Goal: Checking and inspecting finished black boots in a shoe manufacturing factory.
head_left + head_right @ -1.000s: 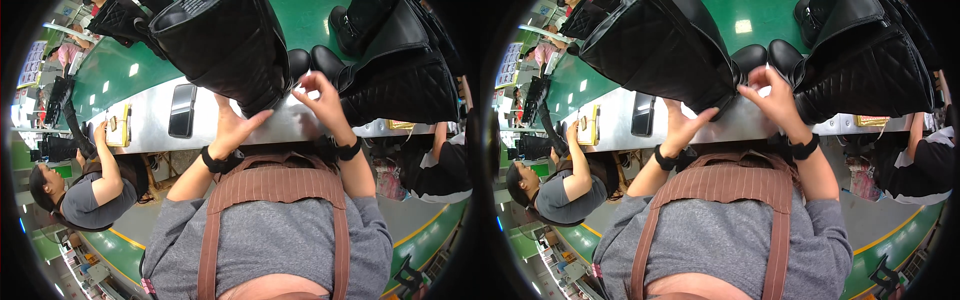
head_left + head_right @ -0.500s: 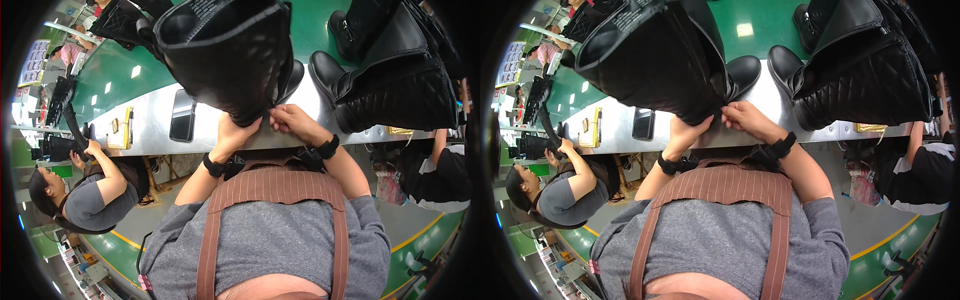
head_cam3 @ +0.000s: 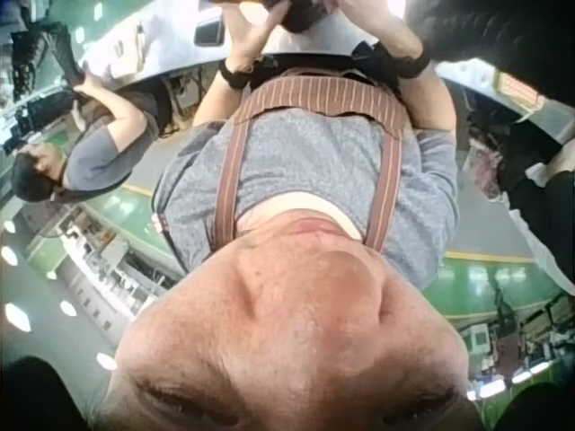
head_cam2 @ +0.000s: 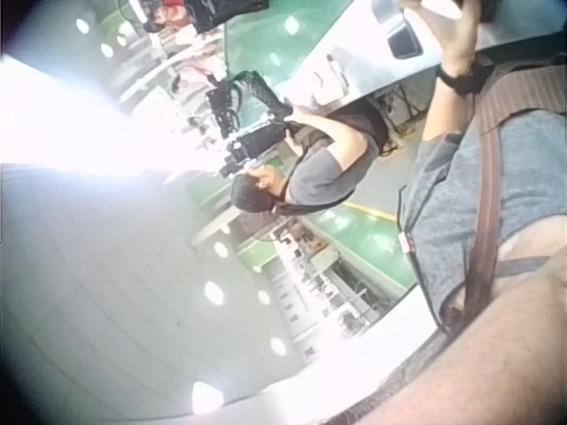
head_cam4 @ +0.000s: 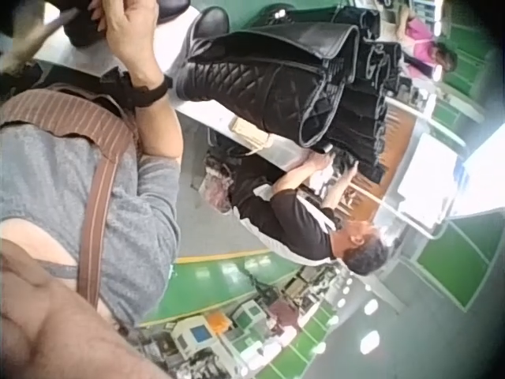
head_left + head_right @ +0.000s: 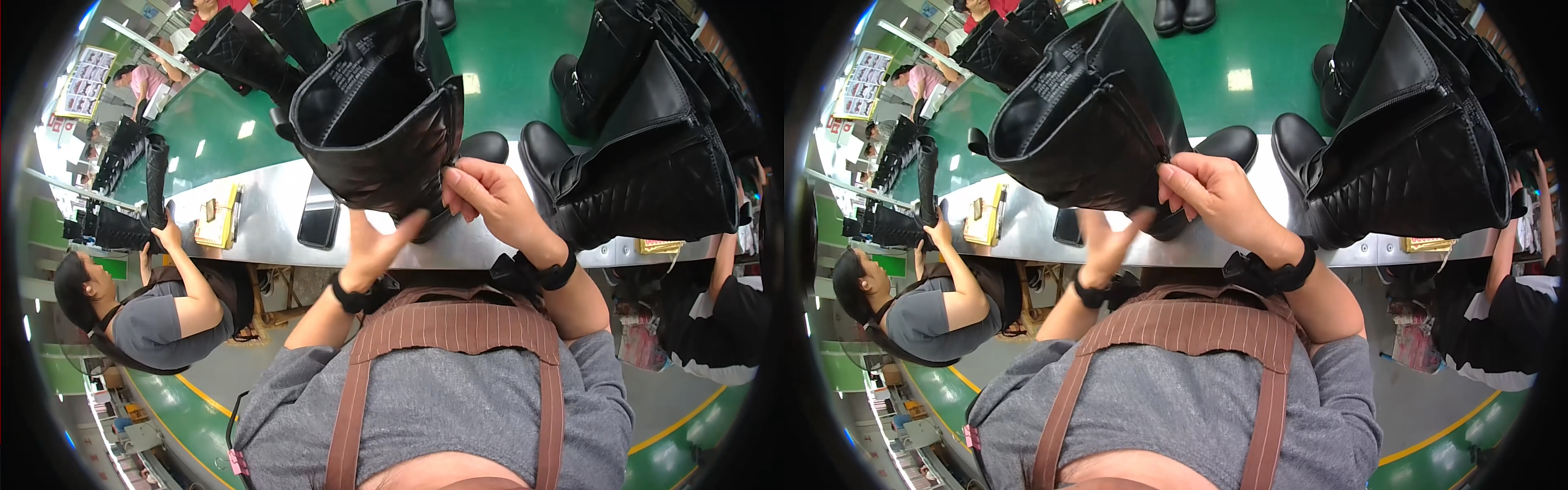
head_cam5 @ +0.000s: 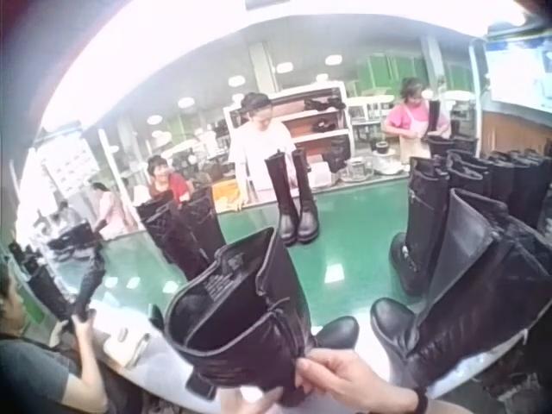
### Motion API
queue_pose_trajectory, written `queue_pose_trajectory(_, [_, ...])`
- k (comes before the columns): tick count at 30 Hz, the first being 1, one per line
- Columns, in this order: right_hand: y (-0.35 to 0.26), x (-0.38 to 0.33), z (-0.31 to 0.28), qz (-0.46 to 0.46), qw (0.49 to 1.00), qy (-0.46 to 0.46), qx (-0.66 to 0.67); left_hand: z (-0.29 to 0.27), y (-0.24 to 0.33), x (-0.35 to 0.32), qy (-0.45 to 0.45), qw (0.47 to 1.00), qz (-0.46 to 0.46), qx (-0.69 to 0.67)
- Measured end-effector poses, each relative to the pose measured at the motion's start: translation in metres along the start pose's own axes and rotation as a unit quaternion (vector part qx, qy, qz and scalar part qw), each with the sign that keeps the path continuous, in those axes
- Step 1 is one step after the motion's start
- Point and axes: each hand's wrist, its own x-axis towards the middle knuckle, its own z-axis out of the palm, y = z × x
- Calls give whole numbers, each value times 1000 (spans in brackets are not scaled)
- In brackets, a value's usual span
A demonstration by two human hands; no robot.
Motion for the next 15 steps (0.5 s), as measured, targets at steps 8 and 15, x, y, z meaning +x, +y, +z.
queue_pose_trajectory(8, [4, 8, 6, -35, 995, 36, -91, -68, 166, 103, 46, 855, 277, 437])
queue_pose_trajectory(15, [1, 13, 4, -30, 991, 22, -129, -87, 160, 122, -27, 841, 234, 486])
